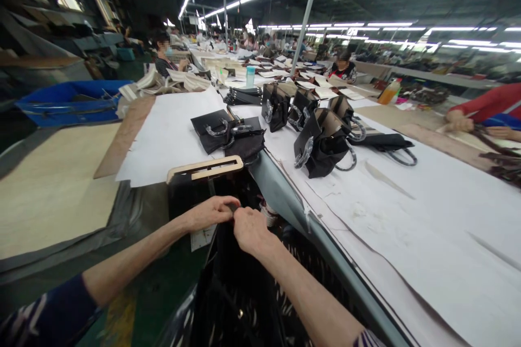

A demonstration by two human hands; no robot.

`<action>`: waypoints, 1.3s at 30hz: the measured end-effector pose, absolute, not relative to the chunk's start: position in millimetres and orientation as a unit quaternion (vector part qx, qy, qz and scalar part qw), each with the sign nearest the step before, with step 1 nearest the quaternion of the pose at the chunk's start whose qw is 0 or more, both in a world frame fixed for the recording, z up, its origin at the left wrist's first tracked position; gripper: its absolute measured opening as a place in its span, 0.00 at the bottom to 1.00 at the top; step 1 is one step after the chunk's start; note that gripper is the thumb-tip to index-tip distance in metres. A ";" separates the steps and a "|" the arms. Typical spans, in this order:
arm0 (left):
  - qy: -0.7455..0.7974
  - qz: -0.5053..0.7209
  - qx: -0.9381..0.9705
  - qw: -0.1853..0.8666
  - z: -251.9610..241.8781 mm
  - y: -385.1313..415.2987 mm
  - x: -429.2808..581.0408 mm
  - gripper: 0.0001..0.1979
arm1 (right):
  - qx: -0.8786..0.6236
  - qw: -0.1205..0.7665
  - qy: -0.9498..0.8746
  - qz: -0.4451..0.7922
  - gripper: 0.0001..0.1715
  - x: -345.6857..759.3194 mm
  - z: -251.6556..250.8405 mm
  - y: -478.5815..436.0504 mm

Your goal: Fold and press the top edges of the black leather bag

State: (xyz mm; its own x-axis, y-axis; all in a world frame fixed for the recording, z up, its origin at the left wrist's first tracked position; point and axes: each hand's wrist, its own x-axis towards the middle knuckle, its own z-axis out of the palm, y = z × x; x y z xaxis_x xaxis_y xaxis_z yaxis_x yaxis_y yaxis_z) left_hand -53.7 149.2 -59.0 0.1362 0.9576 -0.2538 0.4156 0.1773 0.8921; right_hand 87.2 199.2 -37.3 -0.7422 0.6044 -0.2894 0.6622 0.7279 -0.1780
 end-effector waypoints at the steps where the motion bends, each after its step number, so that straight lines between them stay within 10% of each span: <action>1: 0.610 0.276 0.569 0.478 -56.0 153.6 -58.1 0.16 | 0.358 0.109 0.917 -0.136 0.16 82.9 -36.2 203.4; 10: 0.649 0.179 0.594 0.440 -16.4 133.5 -86.6 0.28 | 0.425 0.096 0.887 -0.150 0.15 94.2 -21.6 230.6; 19: 0.625 0.206 0.551 0.513 -55.9 127.3 -97.2 0.12 | 0.383 0.083 0.910 -0.136 0.13 135.3 12.2 191.8; 27: 0.481 0.215 0.489 0.695 -69.7 100.1 -63.5 0.09 | 0.369 0.135 0.863 -0.318 0.13 204.0 3.0 161.4; 39: 0.498 0.168 0.485 0.699 -93.4 109.8 -63.8 0.11 | 0.334 0.086 0.860 -0.377 0.15 208.8 -27.3 177.6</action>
State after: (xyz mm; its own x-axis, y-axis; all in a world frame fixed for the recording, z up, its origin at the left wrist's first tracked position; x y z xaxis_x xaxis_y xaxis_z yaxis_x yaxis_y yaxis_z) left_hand -63.8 109.8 -93.4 0.4476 0.7177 -0.5335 0.2491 0.4729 0.8452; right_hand 208.8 177.6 -27.3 -0.7625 0.5083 -0.4001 0.6386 0.4925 -0.5913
